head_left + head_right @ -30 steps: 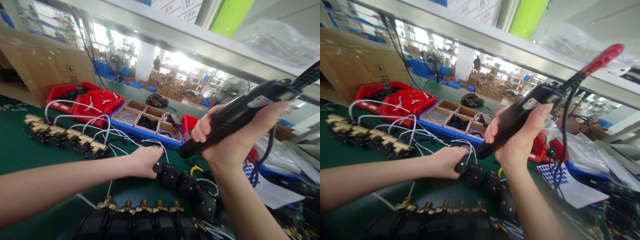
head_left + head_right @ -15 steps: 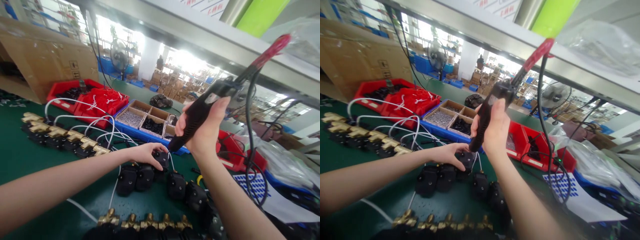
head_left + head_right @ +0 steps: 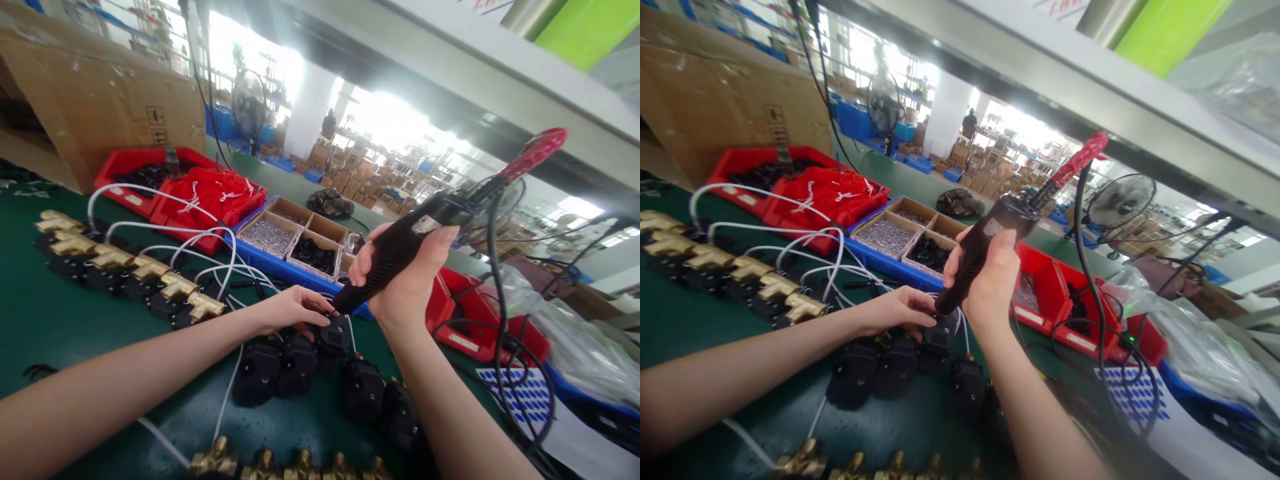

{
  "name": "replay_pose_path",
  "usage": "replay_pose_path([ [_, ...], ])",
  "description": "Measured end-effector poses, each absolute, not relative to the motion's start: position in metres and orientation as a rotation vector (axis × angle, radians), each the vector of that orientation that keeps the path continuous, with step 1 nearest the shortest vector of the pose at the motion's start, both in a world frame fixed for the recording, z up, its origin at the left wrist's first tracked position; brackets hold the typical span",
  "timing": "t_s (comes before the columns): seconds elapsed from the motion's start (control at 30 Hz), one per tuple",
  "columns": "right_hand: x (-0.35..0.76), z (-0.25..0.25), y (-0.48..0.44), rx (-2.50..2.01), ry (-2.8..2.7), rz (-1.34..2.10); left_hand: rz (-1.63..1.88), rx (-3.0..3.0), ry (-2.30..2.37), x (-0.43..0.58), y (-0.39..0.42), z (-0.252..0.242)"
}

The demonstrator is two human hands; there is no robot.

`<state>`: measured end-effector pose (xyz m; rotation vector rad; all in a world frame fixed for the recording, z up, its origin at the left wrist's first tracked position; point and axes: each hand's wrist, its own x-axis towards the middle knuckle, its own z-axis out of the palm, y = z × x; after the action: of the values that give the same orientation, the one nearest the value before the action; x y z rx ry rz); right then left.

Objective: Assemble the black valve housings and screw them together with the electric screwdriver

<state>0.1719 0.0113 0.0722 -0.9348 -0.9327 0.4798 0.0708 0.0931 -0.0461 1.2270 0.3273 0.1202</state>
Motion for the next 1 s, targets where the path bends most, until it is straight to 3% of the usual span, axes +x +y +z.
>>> replay_pose_path([
  [1.0, 0.1725, 0.0659, 0.0156, -0.963, -0.95, 0.457, 0.124, 1.186, 0.339, 0.0745, 0.0929, -0.0527],
])
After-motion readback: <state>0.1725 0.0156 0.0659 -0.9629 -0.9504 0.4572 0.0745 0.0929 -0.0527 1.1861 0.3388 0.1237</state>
